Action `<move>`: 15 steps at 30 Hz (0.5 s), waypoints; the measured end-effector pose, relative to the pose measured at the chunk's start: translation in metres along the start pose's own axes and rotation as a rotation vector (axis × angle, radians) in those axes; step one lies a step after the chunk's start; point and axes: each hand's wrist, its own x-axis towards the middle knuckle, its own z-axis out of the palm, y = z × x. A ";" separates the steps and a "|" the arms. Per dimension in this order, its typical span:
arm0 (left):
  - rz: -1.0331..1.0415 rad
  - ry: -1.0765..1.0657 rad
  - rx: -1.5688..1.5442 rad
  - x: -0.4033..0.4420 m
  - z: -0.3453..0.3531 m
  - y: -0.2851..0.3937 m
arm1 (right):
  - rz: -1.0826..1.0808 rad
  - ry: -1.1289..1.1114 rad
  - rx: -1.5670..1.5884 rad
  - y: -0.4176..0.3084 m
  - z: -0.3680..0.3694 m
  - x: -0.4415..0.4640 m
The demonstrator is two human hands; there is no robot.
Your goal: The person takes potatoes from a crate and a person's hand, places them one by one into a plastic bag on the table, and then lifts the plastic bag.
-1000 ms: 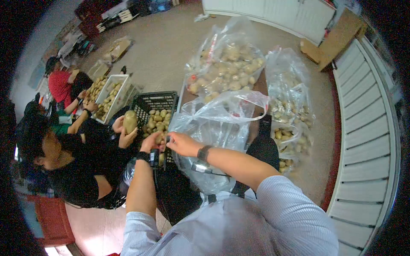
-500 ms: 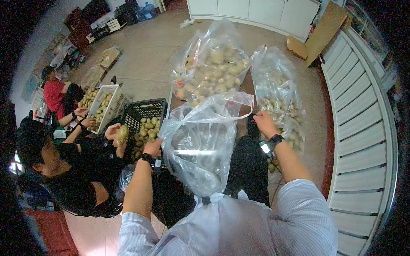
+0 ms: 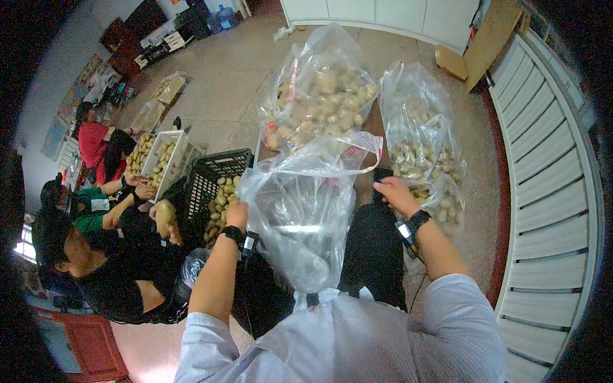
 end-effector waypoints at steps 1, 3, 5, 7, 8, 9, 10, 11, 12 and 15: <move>0.000 0.162 -0.280 -0.006 -0.011 0.012 | 0.003 -0.001 0.002 -0.018 0.007 -0.006; -0.082 0.233 -0.523 -0.019 -0.054 0.054 | -0.175 -0.177 0.006 -0.052 0.024 -0.011; -0.163 0.310 -0.768 -0.022 -0.083 0.082 | -0.274 -0.130 -0.108 -0.052 0.051 0.006; -0.169 0.256 -1.085 -0.024 -0.104 0.098 | -0.376 -0.084 -0.222 -0.042 0.067 0.027; -0.166 0.264 -1.084 -0.027 -0.116 0.106 | -0.334 -0.145 -0.149 -0.040 0.075 0.039; -0.183 0.251 -1.168 -0.032 -0.131 0.118 | -0.291 -0.206 -0.077 -0.041 0.079 0.045; -0.203 0.237 -1.254 -0.035 -0.142 0.124 | -0.298 -0.208 -0.079 -0.046 0.081 0.044; -0.201 0.235 -1.279 -0.038 -0.150 0.126 | -0.260 -0.245 0.043 -0.051 0.081 0.042; -0.203 0.243 -1.283 -0.039 -0.158 0.126 | -0.220 -0.282 0.164 -0.058 0.080 0.038; -0.093 0.311 -1.183 -0.043 -0.176 0.123 | -0.240 -0.315 0.326 -0.088 0.064 0.005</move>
